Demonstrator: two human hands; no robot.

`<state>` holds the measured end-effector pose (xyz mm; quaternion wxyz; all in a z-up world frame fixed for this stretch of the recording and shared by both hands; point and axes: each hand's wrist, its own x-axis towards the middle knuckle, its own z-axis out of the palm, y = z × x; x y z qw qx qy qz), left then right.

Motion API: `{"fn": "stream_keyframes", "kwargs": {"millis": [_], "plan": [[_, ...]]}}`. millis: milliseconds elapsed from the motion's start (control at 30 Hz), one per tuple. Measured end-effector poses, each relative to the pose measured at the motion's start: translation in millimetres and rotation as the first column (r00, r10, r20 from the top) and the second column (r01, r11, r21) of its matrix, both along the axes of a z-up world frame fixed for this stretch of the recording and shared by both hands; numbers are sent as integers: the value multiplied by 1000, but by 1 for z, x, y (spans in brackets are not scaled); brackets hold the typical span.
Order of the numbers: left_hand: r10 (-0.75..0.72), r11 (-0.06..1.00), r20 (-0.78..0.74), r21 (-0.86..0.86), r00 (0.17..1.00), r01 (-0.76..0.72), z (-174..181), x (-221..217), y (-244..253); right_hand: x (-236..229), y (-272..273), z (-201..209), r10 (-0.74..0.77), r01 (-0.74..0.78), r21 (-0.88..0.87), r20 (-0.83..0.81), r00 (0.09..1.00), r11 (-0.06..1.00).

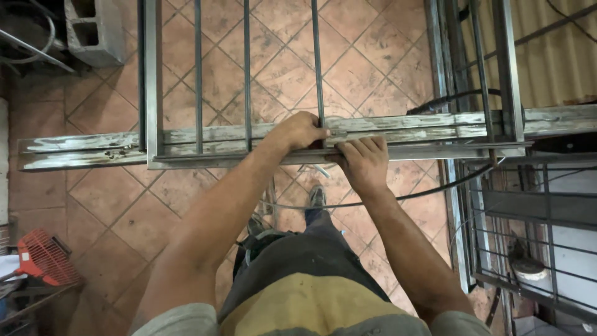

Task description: Assembling a metal gate frame by positioning metal rods into the structure

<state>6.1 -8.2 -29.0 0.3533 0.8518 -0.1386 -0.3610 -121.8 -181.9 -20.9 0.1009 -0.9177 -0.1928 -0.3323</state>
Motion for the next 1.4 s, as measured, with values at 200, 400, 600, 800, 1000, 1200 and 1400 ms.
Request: {"fn": "stream_keyframes", "kwargs": {"millis": [200, 400, 600, 800, 1000, 1200, 1400], "plan": [[-32, 999, 144, 25, 989, 28, 10, -7, 4, 2, -4, -10, -3, 3, -2, -36, 999, 1000], [204, 975, 841, -222, 502, -23, 31, -91, 52, -5, 0, 11, 52, -50, 19, -111, 992, 999], [380, 905, 804, -426, 457, -2, 30, -148, 135, -11, 13, 38, 103, -82, 175, -113, 988, 981], [384, 908, 733, -410, 561, -86, 4, -170, 208, -2, 98, 54, 314, -217, 380, -214, 925, 899], [392, 907, 856, -298, 337, -296, 46, -118, 248, 16, 148, 54, 381, -277, 370, -247, 891, 887], [277, 875, 531, 205, 801, -439, 13, -18, 226, 31, 152, 46, 228, -240, -17, -257, 939, 971], [227, 911, 258, 286, 939, -298, 2, 9, 217, 40, 138, -15, 76, -169, -152, -486, 871, 974]]}}
